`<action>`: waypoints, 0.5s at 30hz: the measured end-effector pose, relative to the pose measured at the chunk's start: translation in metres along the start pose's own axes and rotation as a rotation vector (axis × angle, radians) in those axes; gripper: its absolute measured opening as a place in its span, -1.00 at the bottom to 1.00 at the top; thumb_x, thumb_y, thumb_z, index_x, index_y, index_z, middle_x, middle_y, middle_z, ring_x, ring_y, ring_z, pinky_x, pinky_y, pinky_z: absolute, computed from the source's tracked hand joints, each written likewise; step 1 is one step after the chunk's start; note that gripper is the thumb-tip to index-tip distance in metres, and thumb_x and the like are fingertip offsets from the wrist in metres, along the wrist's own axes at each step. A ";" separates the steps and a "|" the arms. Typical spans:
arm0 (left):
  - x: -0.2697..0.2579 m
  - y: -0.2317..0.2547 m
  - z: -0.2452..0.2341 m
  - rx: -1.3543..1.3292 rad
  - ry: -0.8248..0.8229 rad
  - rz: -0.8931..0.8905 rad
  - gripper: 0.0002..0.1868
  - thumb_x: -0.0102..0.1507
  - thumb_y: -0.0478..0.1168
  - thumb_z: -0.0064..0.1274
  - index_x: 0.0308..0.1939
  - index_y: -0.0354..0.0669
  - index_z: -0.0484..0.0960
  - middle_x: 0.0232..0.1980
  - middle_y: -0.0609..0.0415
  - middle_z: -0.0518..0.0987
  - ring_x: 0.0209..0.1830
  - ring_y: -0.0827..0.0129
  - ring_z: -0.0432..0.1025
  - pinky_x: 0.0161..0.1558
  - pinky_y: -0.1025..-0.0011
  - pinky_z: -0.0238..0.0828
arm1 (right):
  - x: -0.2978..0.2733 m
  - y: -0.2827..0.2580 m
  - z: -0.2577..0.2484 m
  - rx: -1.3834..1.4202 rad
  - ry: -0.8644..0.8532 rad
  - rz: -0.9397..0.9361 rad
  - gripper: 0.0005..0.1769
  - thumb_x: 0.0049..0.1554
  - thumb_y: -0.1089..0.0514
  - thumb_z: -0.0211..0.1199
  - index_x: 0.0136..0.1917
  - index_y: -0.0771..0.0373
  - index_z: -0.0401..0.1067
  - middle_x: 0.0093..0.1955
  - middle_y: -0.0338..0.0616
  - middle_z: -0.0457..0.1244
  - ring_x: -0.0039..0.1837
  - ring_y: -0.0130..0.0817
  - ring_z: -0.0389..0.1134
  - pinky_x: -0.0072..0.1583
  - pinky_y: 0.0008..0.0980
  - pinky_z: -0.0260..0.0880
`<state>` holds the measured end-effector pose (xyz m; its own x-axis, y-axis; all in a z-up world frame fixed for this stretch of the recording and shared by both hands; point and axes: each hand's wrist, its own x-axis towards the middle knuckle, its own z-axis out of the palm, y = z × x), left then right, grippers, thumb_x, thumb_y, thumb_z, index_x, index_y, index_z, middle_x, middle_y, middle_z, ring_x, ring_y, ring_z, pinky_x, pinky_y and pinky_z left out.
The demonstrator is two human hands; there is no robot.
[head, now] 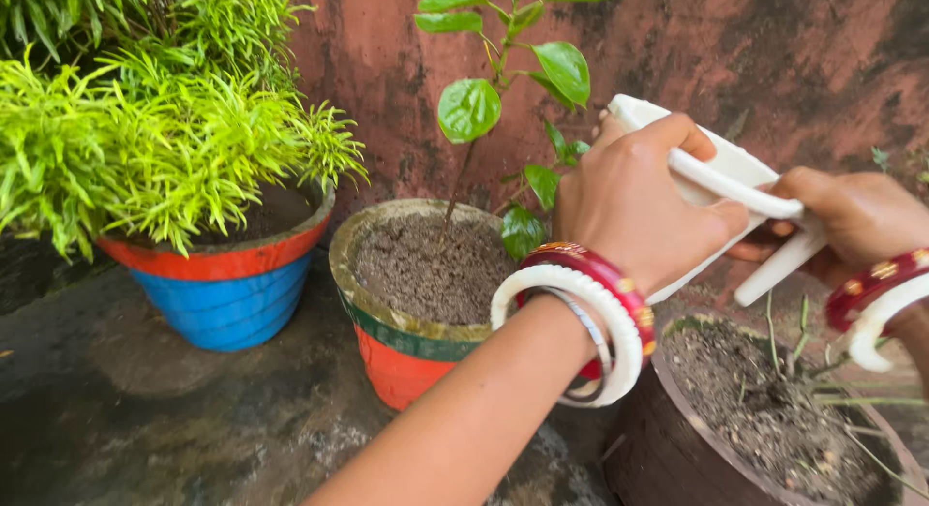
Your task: The person presses and works the soil in plant pots by hand, then pours liquid from a mug onto the potted plants.
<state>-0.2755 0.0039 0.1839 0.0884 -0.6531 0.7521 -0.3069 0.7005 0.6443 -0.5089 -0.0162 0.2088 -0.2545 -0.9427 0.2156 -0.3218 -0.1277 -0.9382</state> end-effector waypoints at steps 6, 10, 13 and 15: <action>-0.011 -0.010 0.027 -0.592 -0.031 -0.317 -0.26 -0.01 0.08 0.22 0.21 -0.10 0.55 -0.03 -0.16 0.73 -0.09 0.12 0.67 -0.04 0.21 0.61 | -0.036 0.014 0.005 -0.458 0.146 0.058 -0.55 0.25 0.11 0.16 0.07 0.64 0.55 -0.16 0.42 0.40 -0.23 0.19 0.42 -0.27 -0.03 0.15; -0.018 0.005 0.043 -0.346 -0.108 -0.698 -0.26 0.00 0.18 0.24 0.23 0.02 0.64 0.32 -0.25 0.30 0.10 -0.13 0.49 0.13 0.08 0.47 | -0.052 0.059 0.005 -0.261 0.094 0.065 -0.59 0.20 0.10 0.20 0.03 0.59 0.53 -0.20 0.33 0.42 -0.33 0.05 0.43 -0.35 -0.18 0.08; -0.045 0.004 0.040 -0.215 -0.056 -0.747 -0.35 0.02 0.24 0.20 0.14 0.14 0.74 0.31 -0.27 0.34 0.26 -0.16 0.33 0.25 0.06 0.29 | -0.063 0.105 0.014 -0.068 0.065 0.005 -0.61 0.17 0.09 0.19 -0.01 0.55 0.50 -0.18 0.23 0.42 -0.37 0.05 0.41 -0.32 -0.11 0.36; -0.065 -0.004 0.040 -0.176 -0.060 -0.780 -0.35 -0.01 0.24 0.20 0.10 0.13 0.73 0.29 -0.24 0.36 0.23 -0.13 0.37 0.24 0.10 0.31 | -0.079 0.136 0.020 -0.177 0.091 -0.085 -0.61 0.14 0.07 0.26 -0.11 0.54 0.56 -0.17 0.13 0.43 -0.19 -0.27 0.40 -0.09 -0.35 0.34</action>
